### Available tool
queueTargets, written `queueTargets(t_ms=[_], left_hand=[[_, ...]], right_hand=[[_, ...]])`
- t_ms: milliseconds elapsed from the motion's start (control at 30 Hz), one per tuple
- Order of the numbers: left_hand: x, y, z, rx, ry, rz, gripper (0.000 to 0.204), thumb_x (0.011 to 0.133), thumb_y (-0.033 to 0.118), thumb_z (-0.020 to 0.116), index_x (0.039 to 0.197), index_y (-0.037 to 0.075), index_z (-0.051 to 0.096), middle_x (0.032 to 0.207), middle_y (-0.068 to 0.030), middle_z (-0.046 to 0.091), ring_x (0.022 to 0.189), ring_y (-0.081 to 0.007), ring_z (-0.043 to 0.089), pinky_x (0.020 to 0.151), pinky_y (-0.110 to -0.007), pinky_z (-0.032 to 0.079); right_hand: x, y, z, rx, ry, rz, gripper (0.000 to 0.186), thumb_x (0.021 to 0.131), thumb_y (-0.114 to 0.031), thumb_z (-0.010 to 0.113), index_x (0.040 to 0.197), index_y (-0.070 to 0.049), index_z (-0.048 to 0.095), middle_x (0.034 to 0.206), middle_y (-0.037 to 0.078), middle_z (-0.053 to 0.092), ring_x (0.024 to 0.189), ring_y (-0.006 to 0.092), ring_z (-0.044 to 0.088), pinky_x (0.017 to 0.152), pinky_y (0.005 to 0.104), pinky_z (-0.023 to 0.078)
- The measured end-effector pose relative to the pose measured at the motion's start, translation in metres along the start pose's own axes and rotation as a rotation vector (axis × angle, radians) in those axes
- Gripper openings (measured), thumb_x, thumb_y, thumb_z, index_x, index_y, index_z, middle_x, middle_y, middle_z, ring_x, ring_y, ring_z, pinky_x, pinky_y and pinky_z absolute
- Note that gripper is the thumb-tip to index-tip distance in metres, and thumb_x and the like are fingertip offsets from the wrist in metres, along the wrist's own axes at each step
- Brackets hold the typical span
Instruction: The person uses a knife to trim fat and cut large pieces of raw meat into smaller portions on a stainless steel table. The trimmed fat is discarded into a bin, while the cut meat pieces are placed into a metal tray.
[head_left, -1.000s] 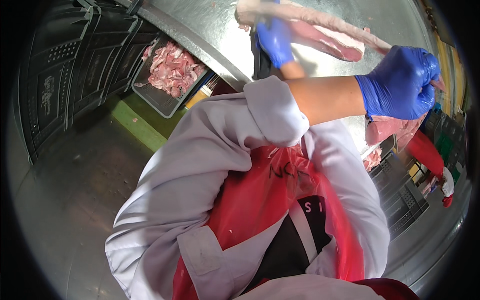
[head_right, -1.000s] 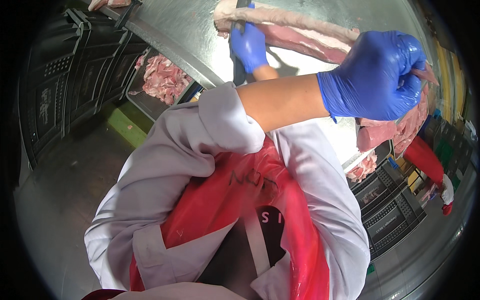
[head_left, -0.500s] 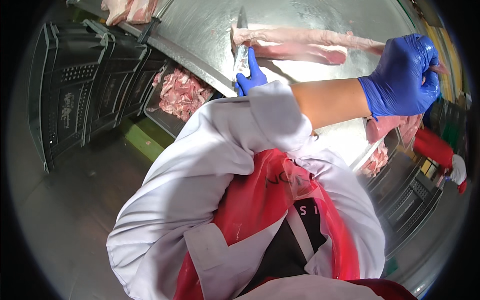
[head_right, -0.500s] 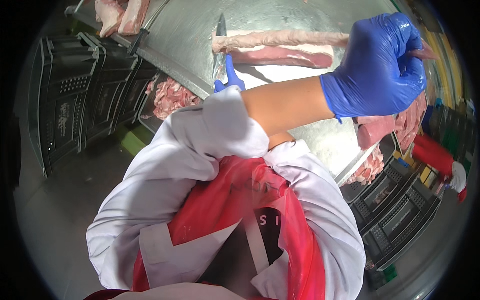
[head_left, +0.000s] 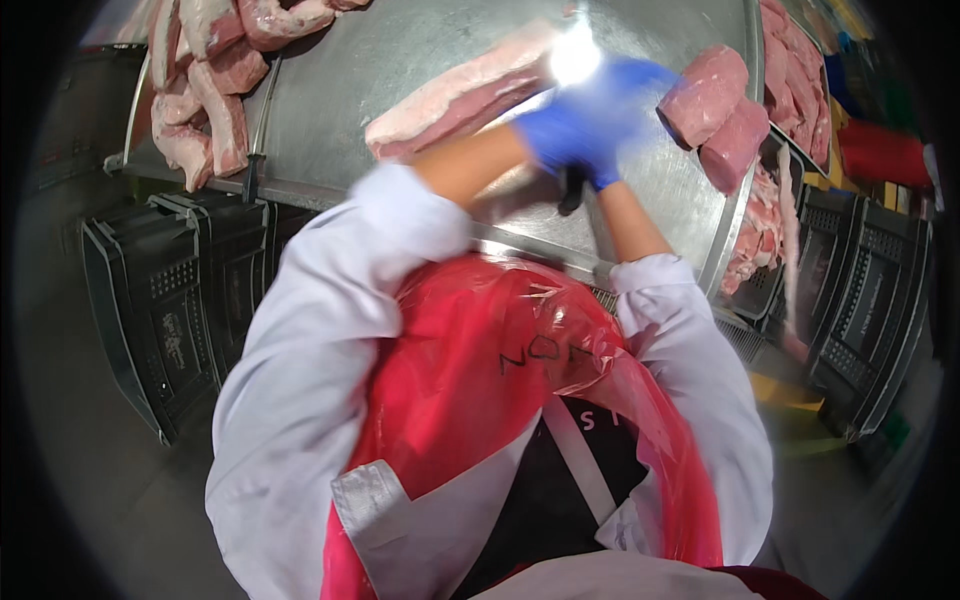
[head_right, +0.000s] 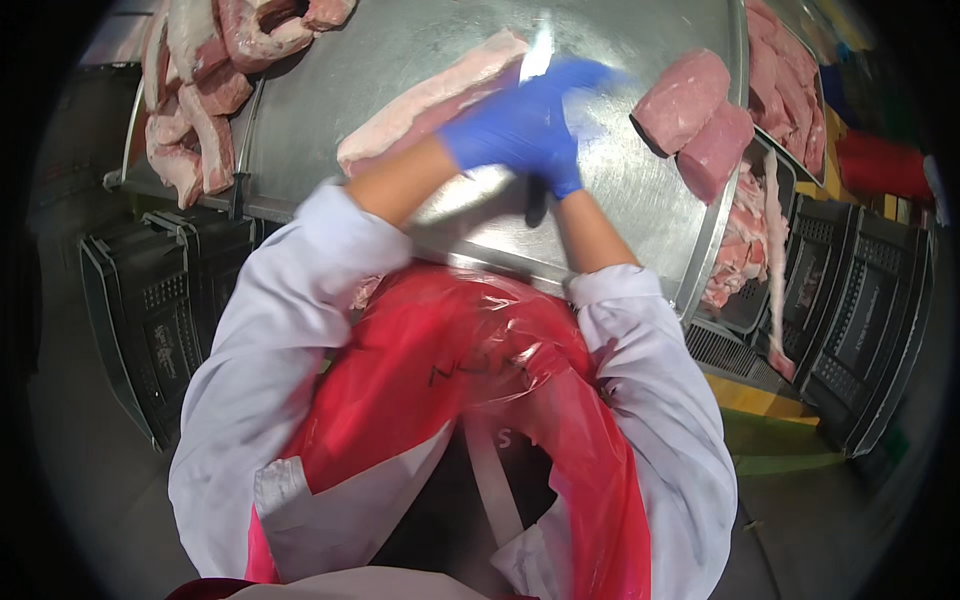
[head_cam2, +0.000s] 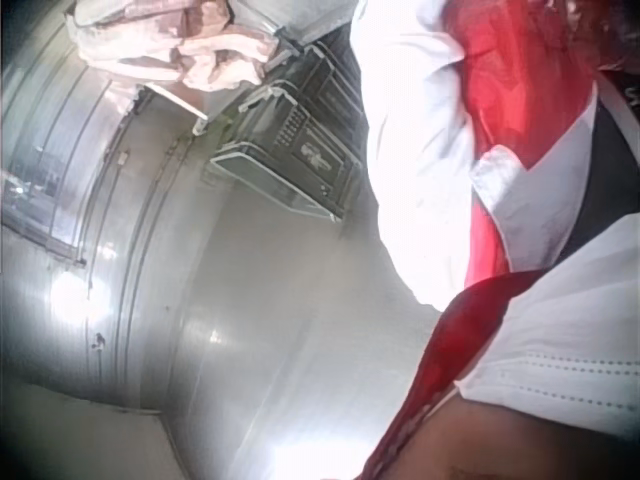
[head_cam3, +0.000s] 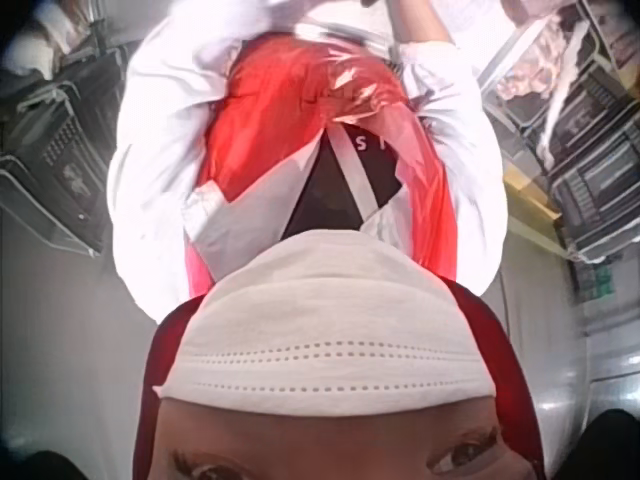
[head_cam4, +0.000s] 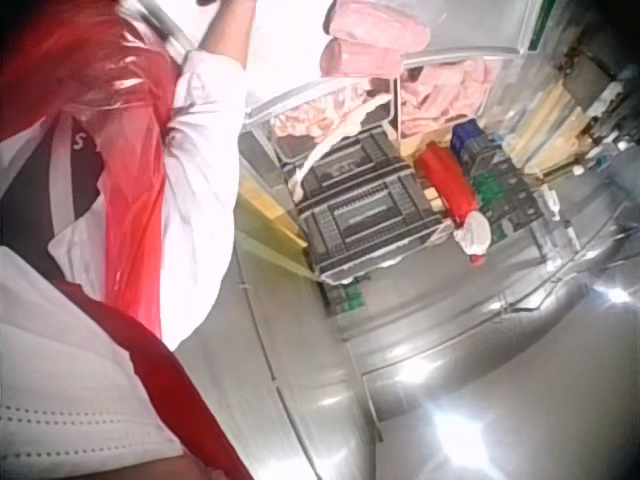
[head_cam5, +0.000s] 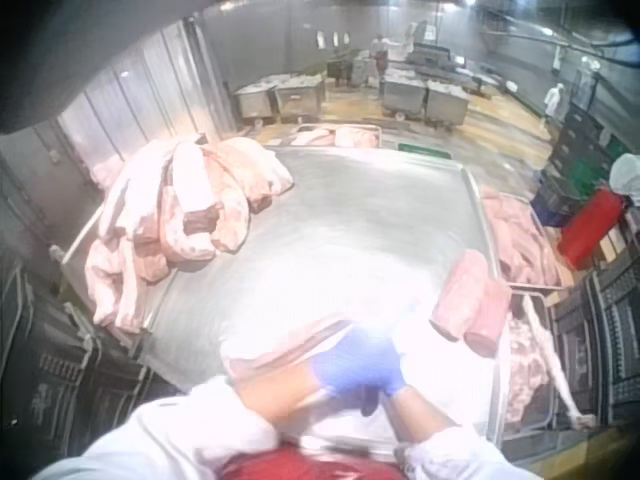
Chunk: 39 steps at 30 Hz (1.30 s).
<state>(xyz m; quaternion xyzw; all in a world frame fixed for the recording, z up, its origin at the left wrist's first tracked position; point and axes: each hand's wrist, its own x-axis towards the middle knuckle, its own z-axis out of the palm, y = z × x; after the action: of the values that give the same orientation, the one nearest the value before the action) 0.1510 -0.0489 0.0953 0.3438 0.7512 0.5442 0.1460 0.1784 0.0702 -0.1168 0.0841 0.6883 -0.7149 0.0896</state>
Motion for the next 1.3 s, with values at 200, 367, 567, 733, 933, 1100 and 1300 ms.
queueTargets(t_ms=[200,367,567,733,933,1100,1300], left_hand=[[-0.152,-0.184,-0.107,0.936,0.015,-0.597,0.093,0.073,0.041,0.080,0.148,0.007,0.039,0.146,-0.0228,0.045,0.131,-0.0419,0.047,0.108,-0.052,0.041],[-0.176,-0.226,-0.132,0.952,-0.064,-0.228,0.102,0.066,0.025,0.079,0.155,0.014,0.031,0.156,-0.0193,0.035,0.139,-0.0409,0.041,0.111,-0.053,0.037],[-0.177,-0.267,-0.173,0.934,0.201,-0.201,0.085,0.077,0.000,0.069,0.154,0.019,0.038,0.157,-0.0157,0.038,0.144,-0.0395,0.036,0.118,-0.049,0.032],[-0.220,-0.271,-0.145,0.378,0.780,-0.363,0.061,0.088,0.001,0.064,0.145,0.003,0.045,0.143,-0.0199,0.051,0.131,-0.0319,0.055,0.109,-0.041,0.046],[-0.281,-0.261,-0.125,0.157,1.086,-0.370,0.043,0.089,0.003,0.066,0.131,-0.003,0.054,0.115,-0.0134,0.067,0.098,-0.0159,0.065,0.083,-0.027,0.054],[-0.304,-0.253,-0.110,0.144,1.154,-0.429,0.035,0.091,0.005,0.067,0.123,-0.002,0.058,0.104,-0.0089,0.068,0.086,-0.0108,0.063,0.076,-0.025,0.053],[-0.285,-0.250,-0.094,0.120,1.269,-0.406,0.021,0.090,0.007,0.069,0.108,0.001,0.062,0.084,-0.0029,0.066,0.072,-0.0085,0.061,0.065,-0.024,0.051]], right_hand=[[0.043,-0.027,-0.015,0.043,0.123,-0.061,0.080,0.096,-0.012,0.058,0.162,-0.032,0.019,0.082,0.007,0.061,0.061,0.0146,0.059,0.048,0.0305,0.051],[0.149,-0.052,-0.017,-0.454,0.108,-0.600,0.070,0.090,-0.015,0.063,0.155,-0.011,0.039,0.094,0.008,0.067,0.068,0.0118,0.061,0.063,0.0287,0.053],[0.147,-0.073,0.022,-0.576,-0.180,-0.134,0.081,0.088,-0.015,0.063,0.160,-0.021,0.028,0.095,0.014,0.071,0.069,0.0172,0.065,0.068,0.0338,0.056],[0.099,-0.073,0.032,-0.684,-0.384,-0.235,0.079,0.089,-0.020,0.062,0.159,-0.031,0.028,0.080,0.015,0.070,0.065,0.0236,0.066,0.069,0.0366,0.055],[0.104,-0.093,0.078,-1.230,-0.738,-0.512,0.077,0.089,-0.015,0.059,0.156,-0.040,0.031,0.092,0.022,0.070,0.078,0.0371,0.067,0.076,0.0446,0.054],[0.086,-0.095,0.055,-1.328,-0.772,-0.377,0.080,0.088,-0.010,0.056,0.156,-0.043,0.030,0.093,0.022,0.068,0.077,0.0372,0.066,0.075,0.0455,0.054],[0.041,-0.082,-0.003,-1.443,-0.782,-0.333,0.089,0.083,-0.008,0.056,0.158,-0.042,0.023,0.073,0.020,0.064,0.065,0.0393,0.062,0.067,0.0486,0.050]])
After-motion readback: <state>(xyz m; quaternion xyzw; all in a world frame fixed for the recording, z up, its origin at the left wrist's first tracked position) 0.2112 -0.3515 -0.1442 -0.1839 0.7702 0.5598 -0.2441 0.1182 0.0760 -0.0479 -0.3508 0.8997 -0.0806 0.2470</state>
